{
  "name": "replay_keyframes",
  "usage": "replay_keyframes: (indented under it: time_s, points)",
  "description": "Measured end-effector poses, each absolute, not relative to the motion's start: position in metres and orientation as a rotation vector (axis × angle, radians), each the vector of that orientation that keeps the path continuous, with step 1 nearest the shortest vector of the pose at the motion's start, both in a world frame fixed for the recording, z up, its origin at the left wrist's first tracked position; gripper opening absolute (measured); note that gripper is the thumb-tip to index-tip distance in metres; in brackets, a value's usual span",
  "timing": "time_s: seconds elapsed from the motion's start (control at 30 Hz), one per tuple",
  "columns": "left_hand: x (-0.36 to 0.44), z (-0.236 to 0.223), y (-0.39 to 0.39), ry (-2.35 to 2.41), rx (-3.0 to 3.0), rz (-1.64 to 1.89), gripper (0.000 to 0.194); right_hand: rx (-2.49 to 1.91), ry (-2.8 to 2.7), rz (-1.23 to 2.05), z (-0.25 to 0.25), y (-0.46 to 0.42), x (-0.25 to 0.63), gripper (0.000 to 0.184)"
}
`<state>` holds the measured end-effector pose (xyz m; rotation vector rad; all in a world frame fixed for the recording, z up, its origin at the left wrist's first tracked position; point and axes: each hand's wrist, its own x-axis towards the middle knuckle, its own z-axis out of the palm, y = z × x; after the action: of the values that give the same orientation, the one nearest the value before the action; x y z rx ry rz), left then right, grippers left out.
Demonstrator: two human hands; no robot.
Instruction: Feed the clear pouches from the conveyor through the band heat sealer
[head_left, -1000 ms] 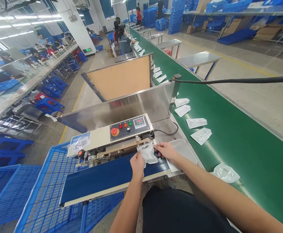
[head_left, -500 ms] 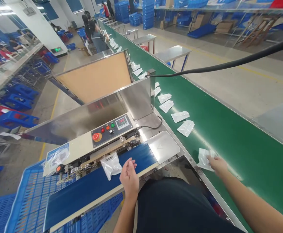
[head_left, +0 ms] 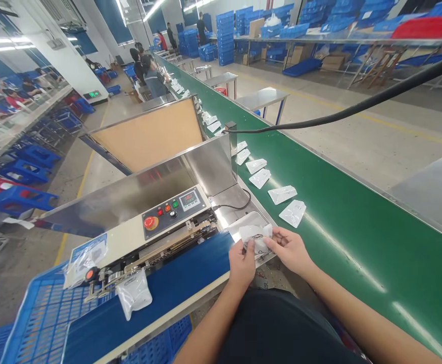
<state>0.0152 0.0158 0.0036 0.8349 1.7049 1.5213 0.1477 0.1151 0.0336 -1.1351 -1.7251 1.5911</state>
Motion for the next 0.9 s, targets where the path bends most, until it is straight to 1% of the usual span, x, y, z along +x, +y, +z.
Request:
replay_keyframes:
  time_s: [0.07, 0.17, 0.23, 0.3, 0.4, 0.53, 0.7, 0.77, 0.83, 0.9]
  points:
    - [0.008, 0.001, 0.008, 1.765, 0.765, 1.53, 0.055, -1.099, -1.763, 1.658, 0.031, 0.12, 0.143, 0.05]
    - [-0.007, -0.009, 0.005, 1.888, 0.694, 1.475, 0.052, -1.162, -1.875, 1.591, 0.02, 0.13, 0.133, 0.049]
    - [-0.019, -0.019, 0.012, 1.923, 0.525, 1.437, 0.05, -1.262, -1.908, 1.566, 0.009, 0.139, 0.118, 0.049]
    - [-0.032, -0.032, 0.022, 1.904, 0.316, 1.421, 0.05, -1.388, -1.854, 1.631, -0.004, 0.148, 0.097, 0.047]
    - [-0.051, -0.048, 0.031, 1.864, 0.131, 1.437, 0.051, -1.489, -1.741, 1.825, -0.019, 0.158, 0.063, 0.039]
    - [-0.07, -0.058, 0.016, 1.833, -0.008, 1.516, 0.057, -1.444, -1.804, 1.938, -0.027, 0.154, 0.027, 0.038]
    - [-0.087, -0.057, -0.022, 1.824, -0.099, 1.625, 0.06, -1.349, -1.921, 2.023, -0.027, 0.126, 0.0, 0.037]
    - [-0.091, -0.055, -0.038, 1.781, -0.128, 1.687, 0.058, -1.29, -1.928, 2.061, -0.028, 0.125, 0.005, 0.041]
    - [-0.091, -0.053, -0.056, 1.764, -0.198, 1.81, 0.052, -1.271, -1.892, 1.99, -0.034, 0.139, 0.027, 0.051]
    - [-0.088, -0.049, -0.077, 1.889, -0.281, 1.951, 0.047, -1.377, -1.855, 1.713, -0.048, 0.17, 0.068, 0.057]
